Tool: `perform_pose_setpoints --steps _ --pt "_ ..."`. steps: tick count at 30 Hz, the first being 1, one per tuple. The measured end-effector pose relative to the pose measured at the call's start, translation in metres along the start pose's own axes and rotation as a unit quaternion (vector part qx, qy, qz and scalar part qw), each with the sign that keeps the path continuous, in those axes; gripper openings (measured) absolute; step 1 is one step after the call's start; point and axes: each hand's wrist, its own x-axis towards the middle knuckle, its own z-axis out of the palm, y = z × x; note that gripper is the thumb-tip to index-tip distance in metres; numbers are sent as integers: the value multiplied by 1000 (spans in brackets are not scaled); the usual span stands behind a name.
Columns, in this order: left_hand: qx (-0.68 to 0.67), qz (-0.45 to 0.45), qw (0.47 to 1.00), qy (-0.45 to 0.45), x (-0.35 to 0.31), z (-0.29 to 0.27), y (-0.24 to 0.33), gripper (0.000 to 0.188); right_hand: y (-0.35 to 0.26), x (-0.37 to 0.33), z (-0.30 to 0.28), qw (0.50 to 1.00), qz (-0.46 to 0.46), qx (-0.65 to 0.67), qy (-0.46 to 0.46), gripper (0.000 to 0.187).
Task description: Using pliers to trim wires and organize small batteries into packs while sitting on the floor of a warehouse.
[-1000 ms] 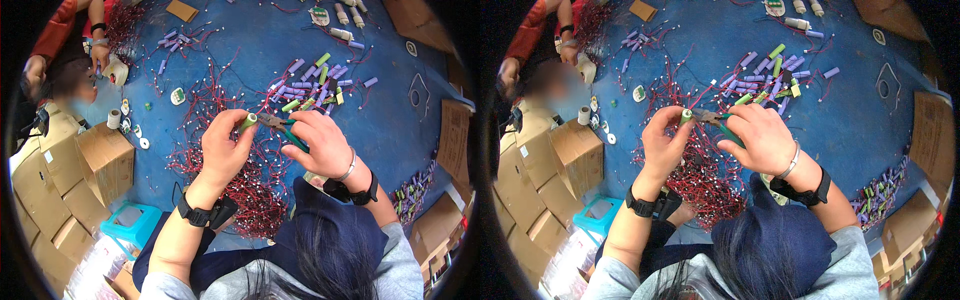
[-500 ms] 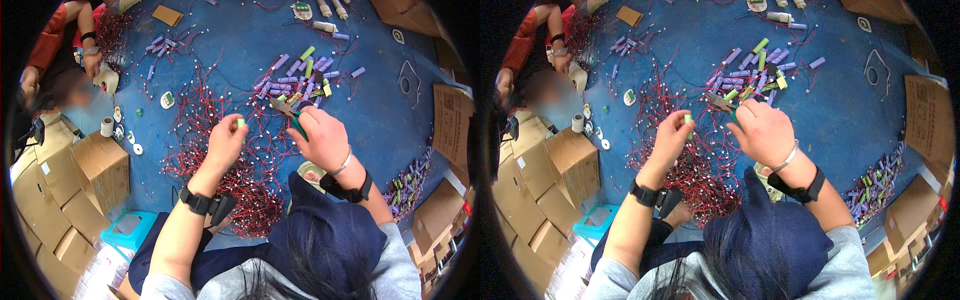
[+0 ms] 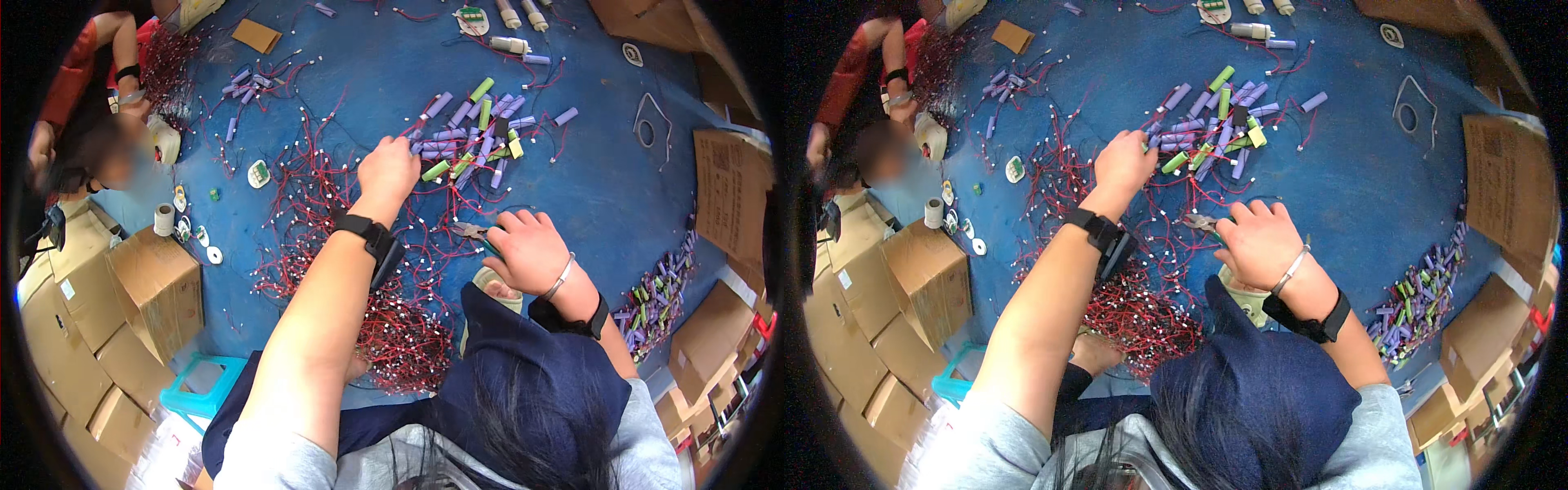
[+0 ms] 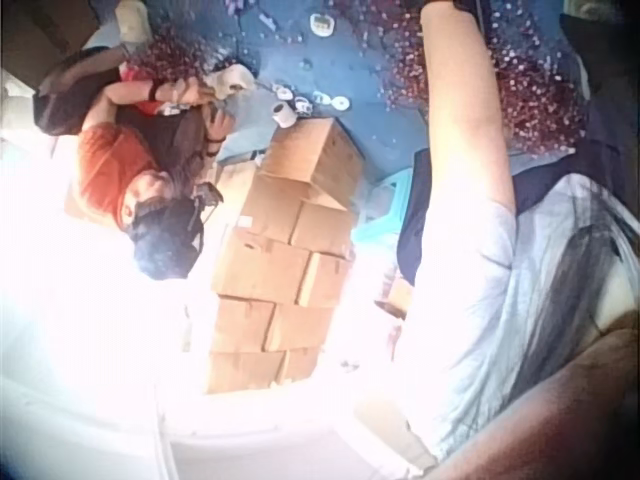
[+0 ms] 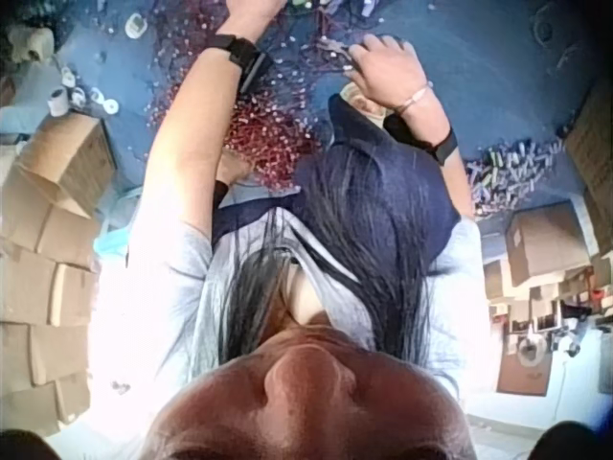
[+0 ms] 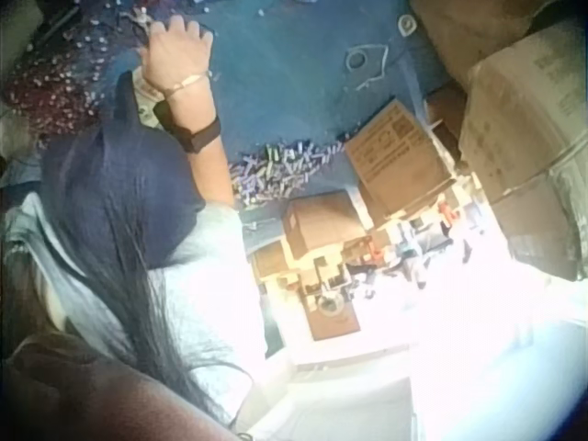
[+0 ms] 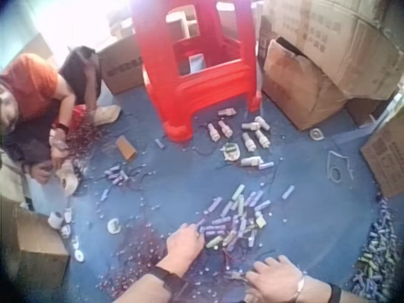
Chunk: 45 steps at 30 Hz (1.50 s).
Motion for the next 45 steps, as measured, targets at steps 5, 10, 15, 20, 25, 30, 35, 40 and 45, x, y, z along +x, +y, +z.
perform_pose_setpoints --steps 5,10,15,20,25,30,35,40,45 --pt "-129 -76 988 -48 -46 4 -45 26 8 3 -1 999 -10 28 30 24" --pt "-582 -232 758 -182 -70 -60 -50 22 6 17 1 994 -35 66 76 25" --pt "-707 -210 647 -193 -83 -82 -49 22 -6 35 -4 985 -64 128 99 26" --pt "-610 -149 769 -116 -96 -85 -34 31 -12 46 -2 924 -88 370 39 29" --pt "-566 -126 810 -86 -103 -91 -26 27 -18 49 -11 919 -89 383 31 29" --pt "-465 -50 883 -50 -105 -92 -18 25 -22 46 -11 915 -115 374 95 28" --pt "-368 22 929 7 -106 -96 -7 24 -22 38 -20 961 -123 166 186 22" --pt "-495 -161 853 37 -106 -97 -9 23 -18 32 -18 962 -96 169 193 22" --pt "-269 55 932 234 -109 -100 -15 11 -13 22 -21 972 -38 182 142 25"
